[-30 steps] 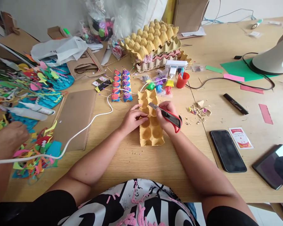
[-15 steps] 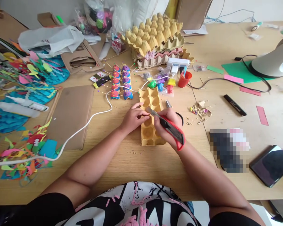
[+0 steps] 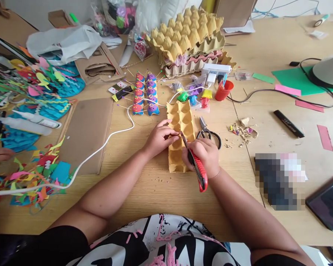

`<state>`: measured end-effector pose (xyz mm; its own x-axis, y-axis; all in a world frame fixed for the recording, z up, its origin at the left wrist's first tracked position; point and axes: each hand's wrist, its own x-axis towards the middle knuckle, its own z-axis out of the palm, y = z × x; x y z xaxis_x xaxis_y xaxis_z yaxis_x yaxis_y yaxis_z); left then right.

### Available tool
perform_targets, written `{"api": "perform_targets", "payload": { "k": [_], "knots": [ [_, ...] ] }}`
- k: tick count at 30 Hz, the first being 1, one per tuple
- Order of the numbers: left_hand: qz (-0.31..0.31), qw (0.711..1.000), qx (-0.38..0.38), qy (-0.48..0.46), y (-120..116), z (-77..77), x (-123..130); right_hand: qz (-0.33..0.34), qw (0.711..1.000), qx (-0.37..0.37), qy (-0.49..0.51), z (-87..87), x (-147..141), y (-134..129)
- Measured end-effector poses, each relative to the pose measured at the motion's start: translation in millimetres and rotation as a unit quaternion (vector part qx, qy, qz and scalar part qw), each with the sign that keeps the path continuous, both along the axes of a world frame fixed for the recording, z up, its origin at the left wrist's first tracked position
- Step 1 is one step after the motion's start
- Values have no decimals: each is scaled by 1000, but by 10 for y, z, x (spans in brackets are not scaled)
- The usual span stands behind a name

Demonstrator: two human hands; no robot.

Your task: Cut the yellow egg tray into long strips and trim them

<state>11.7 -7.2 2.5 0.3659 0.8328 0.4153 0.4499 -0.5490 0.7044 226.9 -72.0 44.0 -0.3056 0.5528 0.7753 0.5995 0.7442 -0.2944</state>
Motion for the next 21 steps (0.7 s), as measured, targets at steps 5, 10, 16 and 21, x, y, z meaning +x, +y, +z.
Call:
{"api": "perform_targets", "payload": {
  "k": [5,10,16,21],
  "knots": [
    [9,1000,10,6,2,-20,-3,-24,995,64,-68,-16,1,32],
    [9,1000,24,10,10,-37,-7,-40,993,39,-100,-73,11,12],
    [3,999,36,10,7,-27,-13,-41,991,43,-121,-57,-10,-3],
    [3,999,32,8,7,-23,-13,-40,988,63,-132,-21,-42,-9]
  ]
}}
